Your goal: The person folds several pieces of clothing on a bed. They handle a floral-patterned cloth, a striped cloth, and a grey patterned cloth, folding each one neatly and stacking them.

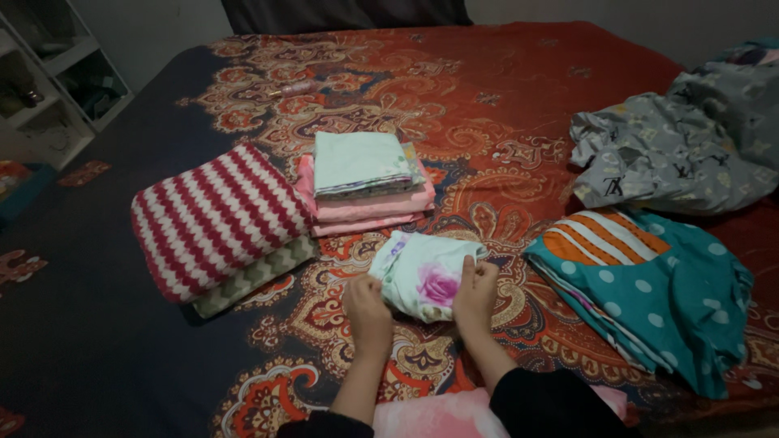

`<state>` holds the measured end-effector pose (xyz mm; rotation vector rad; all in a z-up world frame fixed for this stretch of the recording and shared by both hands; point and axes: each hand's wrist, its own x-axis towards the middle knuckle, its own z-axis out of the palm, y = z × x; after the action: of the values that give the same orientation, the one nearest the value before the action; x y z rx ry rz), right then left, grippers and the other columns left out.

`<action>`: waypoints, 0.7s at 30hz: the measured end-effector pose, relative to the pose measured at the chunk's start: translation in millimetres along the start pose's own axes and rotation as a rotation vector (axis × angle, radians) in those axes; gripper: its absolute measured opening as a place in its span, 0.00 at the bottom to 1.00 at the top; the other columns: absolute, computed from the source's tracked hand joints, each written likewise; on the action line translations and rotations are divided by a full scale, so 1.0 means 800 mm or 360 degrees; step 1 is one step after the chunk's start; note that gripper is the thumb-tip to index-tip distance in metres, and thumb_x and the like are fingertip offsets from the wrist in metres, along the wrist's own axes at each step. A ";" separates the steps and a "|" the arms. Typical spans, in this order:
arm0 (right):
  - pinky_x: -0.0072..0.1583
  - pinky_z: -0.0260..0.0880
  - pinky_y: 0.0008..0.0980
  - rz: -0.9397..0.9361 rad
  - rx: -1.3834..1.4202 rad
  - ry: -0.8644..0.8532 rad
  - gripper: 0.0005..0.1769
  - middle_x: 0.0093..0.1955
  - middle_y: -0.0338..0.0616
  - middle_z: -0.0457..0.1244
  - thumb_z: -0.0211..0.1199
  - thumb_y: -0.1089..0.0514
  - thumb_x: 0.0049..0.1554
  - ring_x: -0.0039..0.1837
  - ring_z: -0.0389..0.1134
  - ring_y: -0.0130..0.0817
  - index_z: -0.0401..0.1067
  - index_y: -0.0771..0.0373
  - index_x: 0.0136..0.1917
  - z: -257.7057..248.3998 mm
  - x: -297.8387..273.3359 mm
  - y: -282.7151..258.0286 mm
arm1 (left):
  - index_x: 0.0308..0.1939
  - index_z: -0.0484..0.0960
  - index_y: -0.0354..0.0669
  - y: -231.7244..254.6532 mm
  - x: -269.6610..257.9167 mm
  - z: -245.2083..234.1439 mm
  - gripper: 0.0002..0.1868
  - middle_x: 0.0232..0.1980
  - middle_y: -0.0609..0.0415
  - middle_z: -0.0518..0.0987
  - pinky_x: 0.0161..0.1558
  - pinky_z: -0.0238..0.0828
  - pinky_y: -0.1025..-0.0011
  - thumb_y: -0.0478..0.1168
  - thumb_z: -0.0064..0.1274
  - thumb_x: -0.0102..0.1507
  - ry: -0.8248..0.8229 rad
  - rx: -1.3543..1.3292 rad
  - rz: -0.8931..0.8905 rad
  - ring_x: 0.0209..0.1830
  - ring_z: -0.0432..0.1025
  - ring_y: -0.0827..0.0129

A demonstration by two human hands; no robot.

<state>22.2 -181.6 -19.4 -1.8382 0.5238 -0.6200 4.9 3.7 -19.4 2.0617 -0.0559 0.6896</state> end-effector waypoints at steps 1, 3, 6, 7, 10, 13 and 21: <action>0.44 0.67 0.38 -0.0013 -0.0069 -0.0021 0.22 0.39 0.46 0.60 0.51 0.41 0.66 0.40 0.63 0.36 0.62 0.64 0.49 -0.005 0.004 0.000 | 0.40 0.71 0.35 -0.003 0.002 0.000 0.07 0.45 0.45 0.72 0.56 0.60 0.54 0.36 0.42 0.69 0.0011 0.0038 -0.0003 0.49 0.66 0.51; 0.43 0.66 0.39 -0.0022 -0.0198 -0.0061 0.22 0.36 0.45 0.59 0.53 0.42 0.66 0.38 0.61 0.36 0.62 0.64 0.46 -0.013 0.007 0.001 | 0.39 0.71 0.35 -0.008 0.004 -0.002 0.07 0.45 0.44 0.72 0.56 0.59 0.54 0.35 0.41 0.69 0.0037 0.0120 -0.0013 0.50 0.65 0.50; 0.42 0.64 0.40 -0.0022 -0.0279 -0.0111 0.22 0.34 0.43 0.59 0.54 0.43 0.66 0.37 0.61 0.35 0.62 0.64 0.43 -0.020 0.004 0.004 | 0.39 0.69 0.34 -0.014 0.002 -0.008 0.07 0.44 0.44 0.71 0.56 0.60 0.55 0.36 0.41 0.68 0.0002 0.0194 -0.0005 0.49 0.66 0.51; 0.42 0.64 0.40 -0.0030 -0.0241 -0.0122 0.22 0.34 0.43 0.59 0.53 0.43 0.66 0.37 0.60 0.35 0.63 0.64 0.42 -0.021 0.001 0.006 | 0.40 0.70 0.34 -0.014 0.002 -0.011 0.07 0.44 0.44 0.71 0.56 0.60 0.55 0.37 0.41 0.68 0.0009 0.0169 -0.0022 0.49 0.66 0.51; 0.42 0.64 0.40 -0.0042 -0.0139 -0.0137 0.20 0.34 0.42 0.59 0.52 0.45 0.66 0.37 0.61 0.35 0.63 0.64 0.43 -0.025 -0.006 0.008 | 0.41 0.70 0.35 -0.006 -0.002 -0.020 0.09 0.45 0.45 0.71 0.55 0.60 0.55 0.39 0.41 0.70 0.0069 0.0062 -0.0037 0.49 0.66 0.52; 0.42 0.66 0.41 0.0154 -0.0043 -0.0223 0.18 0.35 0.43 0.60 0.50 0.46 0.66 0.37 0.63 0.37 0.63 0.63 0.47 -0.024 -0.010 0.006 | 0.40 0.71 0.35 0.011 -0.005 -0.028 0.10 0.44 0.46 0.71 0.53 0.62 0.56 0.40 0.42 0.70 0.0103 -0.0035 0.0028 0.49 0.67 0.53; 0.49 0.68 0.45 -0.0226 0.0009 -0.0098 0.18 0.44 0.54 0.67 0.47 0.49 0.67 0.46 0.70 0.42 0.62 0.67 0.54 -0.008 -0.036 0.004 | 0.42 0.75 0.37 0.029 -0.029 -0.018 0.11 0.45 0.45 0.76 0.53 0.65 0.57 0.42 0.44 0.69 -0.0261 -0.0162 -0.0027 0.49 0.69 0.53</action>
<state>-4.4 -169.4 -25.3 -1.8942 0.3521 -0.6567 -28.1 -2.7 -7.3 2.0140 -0.1638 0.4959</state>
